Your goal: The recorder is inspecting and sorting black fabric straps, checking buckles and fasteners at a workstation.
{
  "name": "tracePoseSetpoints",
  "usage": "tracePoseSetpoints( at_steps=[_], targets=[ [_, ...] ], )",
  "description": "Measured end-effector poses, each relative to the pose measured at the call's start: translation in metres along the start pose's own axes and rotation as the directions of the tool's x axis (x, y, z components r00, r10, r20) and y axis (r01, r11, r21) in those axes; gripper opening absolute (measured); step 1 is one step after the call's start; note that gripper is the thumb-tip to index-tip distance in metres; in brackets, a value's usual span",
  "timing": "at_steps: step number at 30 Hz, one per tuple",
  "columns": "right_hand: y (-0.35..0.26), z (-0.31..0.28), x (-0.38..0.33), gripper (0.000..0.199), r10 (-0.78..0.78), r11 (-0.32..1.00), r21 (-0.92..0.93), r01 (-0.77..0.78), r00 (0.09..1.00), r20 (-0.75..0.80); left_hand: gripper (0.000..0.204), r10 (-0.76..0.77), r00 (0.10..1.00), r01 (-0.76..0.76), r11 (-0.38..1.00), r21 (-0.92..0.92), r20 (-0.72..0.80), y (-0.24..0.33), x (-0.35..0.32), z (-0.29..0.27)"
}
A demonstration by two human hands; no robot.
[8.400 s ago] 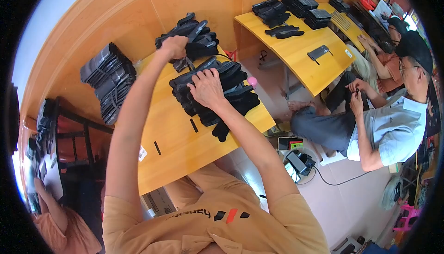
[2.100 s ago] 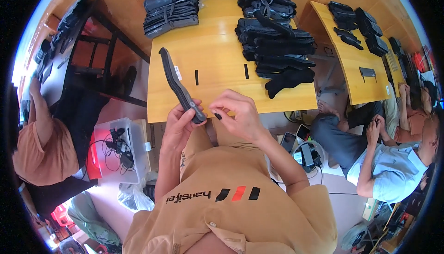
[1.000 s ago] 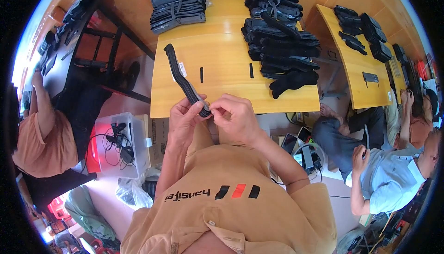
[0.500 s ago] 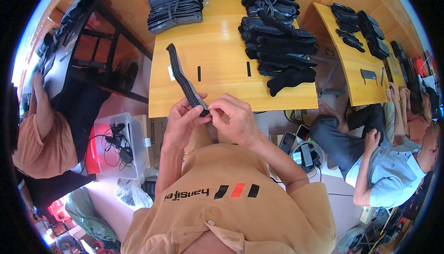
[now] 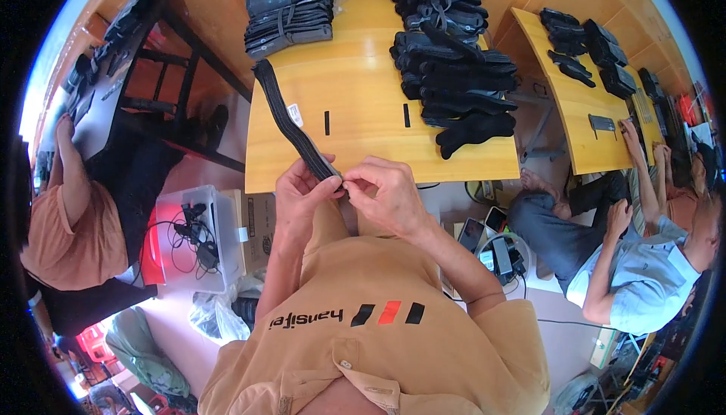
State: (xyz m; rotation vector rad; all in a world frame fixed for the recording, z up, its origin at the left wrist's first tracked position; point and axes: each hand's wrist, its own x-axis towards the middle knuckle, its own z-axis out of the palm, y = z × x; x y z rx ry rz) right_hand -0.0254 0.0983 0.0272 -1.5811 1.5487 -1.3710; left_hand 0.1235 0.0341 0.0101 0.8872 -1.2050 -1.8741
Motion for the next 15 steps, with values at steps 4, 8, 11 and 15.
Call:
tracePoseSetpoints(
  at_steps=[4, 8, 11, 15],
  targets=[
    [0.001, 0.001, -0.003, 0.008, 0.097, 0.994, 0.051, -0.097, 0.995, 0.015, 0.033, 0.011, 0.999, -0.009, 0.998, 0.061, -0.031, -0.003, -0.002, 0.003],
    [0.006, 0.002, -0.006, 0.007, 0.118, 0.993, -0.012, -0.118, 0.993, 0.027, 0.032, 0.016, 0.998, -0.011, 0.997, 0.072, -0.056, -0.011, -0.003, 0.005],
    [0.01, 0.003, -0.011, 0.007, 0.009, 0.984, -0.178, -0.001, 0.999, 0.043, 0.032, 0.007, 0.999, -0.004, 0.998, 0.064, -0.053, -0.019, -0.004, 0.004],
    [0.007, 0.008, -0.015, 0.008, -0.104, 0.938, -0.332, 0.101, 0.995, 0.01, 0.031, -0.005, 0.998, 0.008, 0.999, 0.052, -0.055, -0.02, -0.004, 0.007]
  ],
)
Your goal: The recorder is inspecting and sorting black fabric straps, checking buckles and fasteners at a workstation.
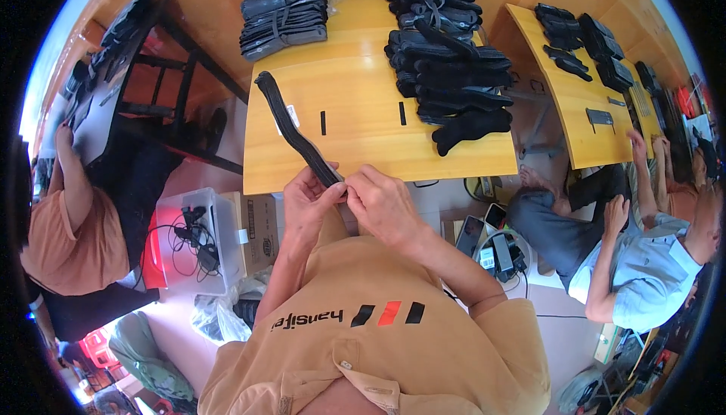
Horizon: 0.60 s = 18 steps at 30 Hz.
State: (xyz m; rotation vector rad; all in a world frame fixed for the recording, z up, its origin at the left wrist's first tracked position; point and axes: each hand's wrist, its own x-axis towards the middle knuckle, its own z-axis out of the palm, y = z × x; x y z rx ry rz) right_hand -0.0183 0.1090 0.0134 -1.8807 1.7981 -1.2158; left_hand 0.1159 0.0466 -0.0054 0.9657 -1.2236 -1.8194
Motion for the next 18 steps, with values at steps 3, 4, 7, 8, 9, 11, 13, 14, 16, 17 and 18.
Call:
tracePoseSetpoints(
  at_steps=[3, 4, 7, 8, 9, 11, 13, 14, 16, 17, 18],
  targets=[
    [0.003, 0.004, 0.0, 0.01, -0.02, 0.999, 0.033, 0.02, 1.0, 0.004, 0.03, 0.008, 0.999, -0.007, 1.0, -0.022, 0.032, -0.001, 0.0, -0.001],
    [0.003, 0.004, 0.0, 0.01, -0.005, 0.999, 0.048, 0.005, 1.0, -0.003, 0.03, -0.004, 0.999, 0.005, 0.999, -0.039, 0.04, -0.001, 0.0, -0.001],
    [0.01, 0.008, 0.002, 0.01, 0.022, 0.994, 0.104, -0.021, 1.0, -0.011, 0.031, -0.01, 0.998, 0.013, 0.999, -0.051, 0.061, -0.003, 0.001, -0.004],
    [0.012, 0.008, 0.002, 0.01, 0.033, 0.989, 0.144, -0.032, 0.999, -0.01, 0.032, -0.004, 0.997, 0.008, 0.999, -0.048, 0.075, -0.005, 0.001, -0.005],
    [0.013, 0.007, 0.002, 0.01, 0.035, 0.989, 0.144, -0.033, 0.999, -0.009, 0.032, -0.006, 0.997, 0.01, 0.999, -0.049, 0.076, -0.007, 0.001, -0.006],
    [0.014, 0.007, 0.003, 0.009, 0.042, 0.988, 0.147, -0.048, 0.998, 0.046, 0.036, -0.024, 0.997, 0.031, 0.996, -0.084, 0.077, -0.009, 0.002, -0.007],
    [0.015, 0.005, 0.002, 0.009, 0.048, 0.986, 0.16, -0.056, 0.998, 0.051, 0.037, -0.035, 0.996, 0.04, 0.998, -0.053, 0.083, -0.007, 0.002, -0.006],
    [0.015, 0.005, 0.002, 0.009, 0.052, 0.983, 0.171, -0.061, 0.997, 0.056, 0.038, -0.044, 0.995, 0.046, 0.999, -0.022, 0.09, -0.007, 0.003, -0.006],
    [0.014, 0.003, 0.004, 0.008, 0.037, 0.984, 0.171, -0.045, 0.998, 0.053, 0.038, -0.066, 0.995, 0.07, 0.997, -0.036, 0.08, -0.007, 0.005, -0.007],
    [0.014, 0.003, 0.004, 0.007, 0.019, 0.985, 0.171, -0.028, 0.999, 0.049, 0.038, -0.087, 0.994, 0.091, 0.995, -0.051, 0.071, -0.007, 0.006, -0.007],
    [0.014, 0.002, 0.004, 0.007, 0.019, 0.985, 0.171, -0.028, 0.999, 0.05, 0.038, -0.087, 0.994, 0.091, 0.995, -0.051, 0.07, -0.007, 0.007, -0.007]
  ],
)
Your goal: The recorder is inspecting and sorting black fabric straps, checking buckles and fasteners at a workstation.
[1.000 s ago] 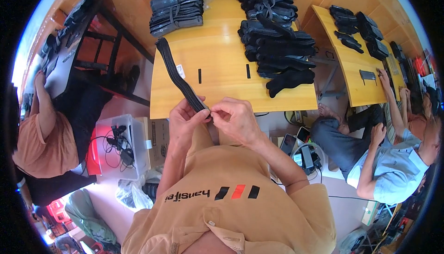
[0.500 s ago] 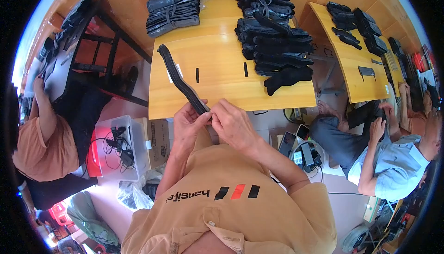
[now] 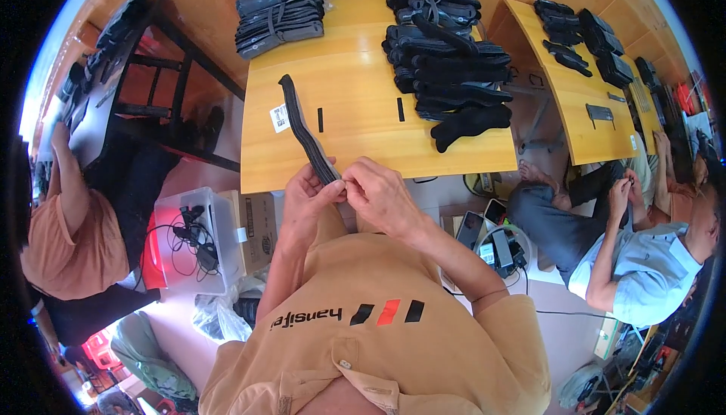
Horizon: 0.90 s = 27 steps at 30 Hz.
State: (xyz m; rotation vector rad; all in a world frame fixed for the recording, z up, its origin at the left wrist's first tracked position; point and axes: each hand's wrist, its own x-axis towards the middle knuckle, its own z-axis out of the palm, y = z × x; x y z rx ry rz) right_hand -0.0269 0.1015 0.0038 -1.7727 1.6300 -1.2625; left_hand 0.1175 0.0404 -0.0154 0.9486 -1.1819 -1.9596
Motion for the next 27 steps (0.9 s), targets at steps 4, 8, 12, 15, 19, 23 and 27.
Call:
tracePoseSetpoints(
  at_steps=[4, 8, 12, 15, 19, 23, 27],
  targets=[
    [0.0, 0.005, -0.003, 0.007, 0.049, 0.999, -0.01, -0.049, 0.999, 0.01, 0.041, -0.019, 0.999, 0.02, 1.0, -0.015, 0.04, 0.0, 0.001, -0.001],
    [0.004, 0.009, -0.007, 0.009, 0.089, 0.995, 0.041, -0.089, 0.996, 0.008, 0.054, -0.014, 0.994, 0.009, 0.999, 0.043, 0.105, 0.003, 0.0, 0.0],
    [0.007, 0.007, -0.009, 0.007, 0.158, 0.98, 0.118, -0.16, 0.987, 0.032, 0.063, 0.003, 0.99, -0.014, 0.997, 0.072, 0.144, 0.0, -0.002, -0.001],
    [0.009, 0.002, -0.007, 0.006, 0.218, 0.953, 0.194, -0.233, 0.971, 0.098, 0.072, 0.015, 0.978, -0.038, 0.994, 0.107, 0.209, 0.003, -0.002, -0.002],
    [0.014, -0.002, -0.008, 0.003, 0.327, 0.842, 0.36, -0.403, 0.91, 0.255, 0.06, -0.057, 0.969, 0.044, 0.997, 0.058, 0.241, 0.005, 0.0, -0.007],
    [0.014, -0.008, -0.006, 0.006, 0.293, 0.896, 0.236, -0.377, 0.9, 0.324, 0.052, -0.122, 0.965, 0.123, 0.992, 0.012, 0.234, 0.01, 0.0, -0.004],
    [0.019, -0.012, -0.004, 0.003, 0.206, 0.896, 0.369, -0.246, 0.968, 0.146, 0.049, -0.157, 0.965, 0.16, 0.987, 0.0, 0.21, 0.013, 0.003, -0.005]
  ],
)
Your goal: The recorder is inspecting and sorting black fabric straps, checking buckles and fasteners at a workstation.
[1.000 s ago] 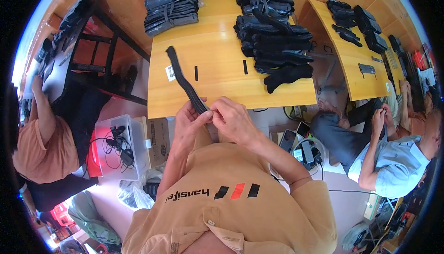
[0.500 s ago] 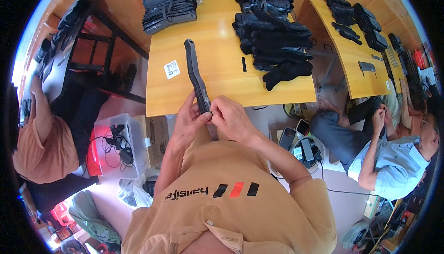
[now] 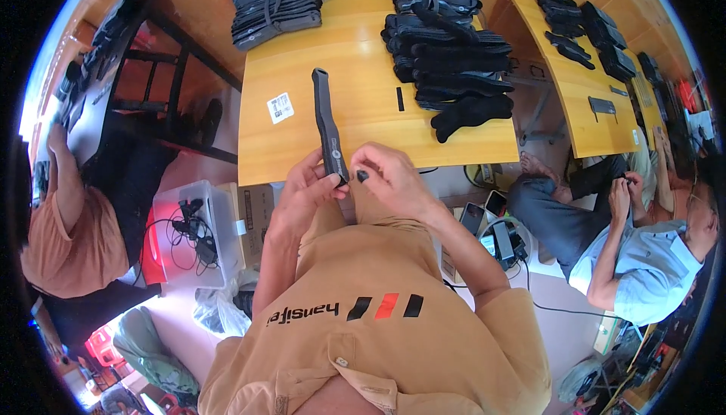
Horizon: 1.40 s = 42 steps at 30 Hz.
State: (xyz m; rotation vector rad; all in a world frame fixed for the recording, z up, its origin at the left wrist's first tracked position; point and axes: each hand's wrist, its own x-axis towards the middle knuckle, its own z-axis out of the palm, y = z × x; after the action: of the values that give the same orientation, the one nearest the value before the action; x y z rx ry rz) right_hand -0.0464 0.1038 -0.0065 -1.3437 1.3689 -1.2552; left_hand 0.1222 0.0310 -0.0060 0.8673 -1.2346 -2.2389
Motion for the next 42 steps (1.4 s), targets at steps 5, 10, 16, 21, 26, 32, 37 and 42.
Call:
tracePoseSetpoints(
  at_steps=[5, 10, 16, 21, 26, 32, 37, 42],
  targets=[
    [-0.007, -0.012, -0.003, 0.01, 0.003, 0.994, -0.105, 0.007, 0.996, 0.095, 0.045, -0.051, 0.998, 0.053, 0.989, -0.138, 0.021, 0.003, 0.001, -0.002],
    [-0.021, -0.006, -0.001, 0.011, -0.084, 0.967, -0.23, 0.112, 0.988, 0.129, 0.044, -0.036, 0.999, 0.037, 0.994, -0.103, 0.013, 0.001, 0.004, 0.002],
    [-0.021, -0.009, -0.001, 0.01, -0.143, 0.893, -0.39, 0.225, 0.963, 0.229, 0.046, -0.02, 0.999, 0.019, 0.999, 0.04, 0.034, 0.006, 0.002, 0.005],
    [-0.025, -0.01, -0.004, 0.007, -0.095, 0.873, -0.437, 0.217, 0.954, 0.283, 0.051, -0.068, 0.99, 0.057, 0.995, 0.087, 0.124, 0.015, -0.001, 0.005],
    [-0.019, -0.008, -0.007, 0.013, 0.071, 0.977, 0.173, -0.127, 0.952, 0.296, 0.054, -0.091, 0.962, 0.087, 0.996, 0.027, 0.256, 0.018, -0.002, 0.003],
    [-0.019, -0.009, -0.008, 0.013, 0.266, 0.683, 0.576, -0.45, 0.887, 0.377, 0.054, -0.113, 0.962, 0.133, 0.989, -0.066, 0.247, 0.019, -0.002, 0.003],
    [-0.012, -0.011, -0.004, 0.01, 0.207, 0.539, 0.704, -0.462, 0.883, 0.421, 0.051, -0.128, 0.962, 0.175, 0.968, -0.182, 0.243, 0.017, -0.003, 0.002],
    [-0.029, -0.013, -0.001, 0.01, 0.144, 0.86, 0.451, -0.237, 0.962, 0.232, 0.032, -0.053, 0.994, 0.071, 0.976, -0.206, 0.094, 0.021, -0.004, 0.008]
  ],
)
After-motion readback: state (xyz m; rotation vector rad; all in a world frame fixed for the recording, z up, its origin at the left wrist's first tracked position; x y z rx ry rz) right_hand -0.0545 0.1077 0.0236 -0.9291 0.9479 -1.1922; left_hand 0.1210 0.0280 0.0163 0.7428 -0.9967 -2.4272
